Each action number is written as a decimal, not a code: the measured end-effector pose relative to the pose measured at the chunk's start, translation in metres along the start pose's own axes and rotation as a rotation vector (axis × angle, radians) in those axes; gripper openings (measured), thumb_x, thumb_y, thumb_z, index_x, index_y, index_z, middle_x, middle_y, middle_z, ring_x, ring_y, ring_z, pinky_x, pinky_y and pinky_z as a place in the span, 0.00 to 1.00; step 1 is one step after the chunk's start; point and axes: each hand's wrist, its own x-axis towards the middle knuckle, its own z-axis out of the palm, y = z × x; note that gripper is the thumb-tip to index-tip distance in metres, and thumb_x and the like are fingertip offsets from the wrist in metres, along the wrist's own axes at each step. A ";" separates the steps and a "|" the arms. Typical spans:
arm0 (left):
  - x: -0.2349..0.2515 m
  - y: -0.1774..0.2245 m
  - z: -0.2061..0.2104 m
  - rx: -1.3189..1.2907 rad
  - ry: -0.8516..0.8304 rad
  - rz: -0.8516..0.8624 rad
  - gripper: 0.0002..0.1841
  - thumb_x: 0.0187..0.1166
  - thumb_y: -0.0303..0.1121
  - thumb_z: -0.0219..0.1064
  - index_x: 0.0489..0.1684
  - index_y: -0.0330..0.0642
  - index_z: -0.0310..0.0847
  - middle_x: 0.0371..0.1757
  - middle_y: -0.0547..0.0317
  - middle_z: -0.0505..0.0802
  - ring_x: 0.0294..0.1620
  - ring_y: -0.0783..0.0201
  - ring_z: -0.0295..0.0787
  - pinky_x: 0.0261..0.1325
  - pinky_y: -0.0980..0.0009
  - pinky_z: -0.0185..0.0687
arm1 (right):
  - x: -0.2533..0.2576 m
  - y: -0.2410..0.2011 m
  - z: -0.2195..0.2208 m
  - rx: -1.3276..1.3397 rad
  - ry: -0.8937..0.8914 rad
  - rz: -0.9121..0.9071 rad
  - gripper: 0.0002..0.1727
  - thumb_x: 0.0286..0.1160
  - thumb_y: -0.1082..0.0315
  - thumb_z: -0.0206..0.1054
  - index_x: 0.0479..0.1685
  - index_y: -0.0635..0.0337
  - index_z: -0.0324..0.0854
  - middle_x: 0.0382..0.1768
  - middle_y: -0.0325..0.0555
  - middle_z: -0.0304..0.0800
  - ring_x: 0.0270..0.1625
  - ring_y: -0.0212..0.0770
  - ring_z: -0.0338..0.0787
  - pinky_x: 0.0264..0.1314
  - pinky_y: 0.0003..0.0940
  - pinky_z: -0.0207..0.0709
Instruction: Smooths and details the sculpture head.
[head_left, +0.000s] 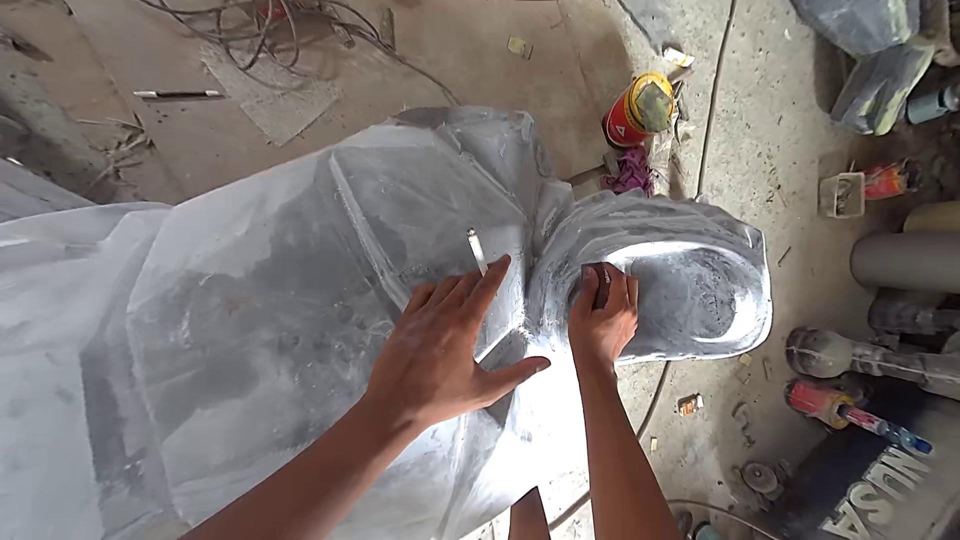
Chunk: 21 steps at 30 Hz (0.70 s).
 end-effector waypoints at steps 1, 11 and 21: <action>0.000 0.001 0.000 -0.004 -0.005 0.000 0.63 0.53 0.86 0.59 0.92 0.53 0.62 0.68 0.58 0.89 0.66 0.59 0.84 0.67 0.54 0.74 | -0.006 0.003 0.000 -0.004 -0.002 0.002 0.22 0.89 0.46 0.56 0.65 0.46 0.86 0.50 0.49 0.87 0.38 0.51 0.90 0.27 0.53 0.80; 0.005 -0.001 0.000 0.013 0.015 0.015 0.62 0.53 0.86 0.60 0.91 0.52 0.63 0.64 0.58 0.90 0.63 0.60 0.84 0.65 0.54 0.75 | -0.006 0.007 0.007 0.002 0.053 -0.052 0.18 0.88 0.49 0.60 0.61 0.46 0.88 0.47 0.46 0.86 0.35 0.46 0.89 0.27 0.48 0.80; 0.006 -0.001 -0.001 0.012 0.026 0.010 0.62 0.52 0.86 0.60 0.90 0.51 0.64 0.62 0.60 0.90 0.61 0.61 0.84 0.64 0.55 0.74 | -0.005 0.008 0.008 -0.010 0.056 -0.058 0.18 0.86 0.49 0.61 0.59 0.46 0.89 0.47 0.46 0.87 0.35 0.47 0.89 0.26 0.49 0.80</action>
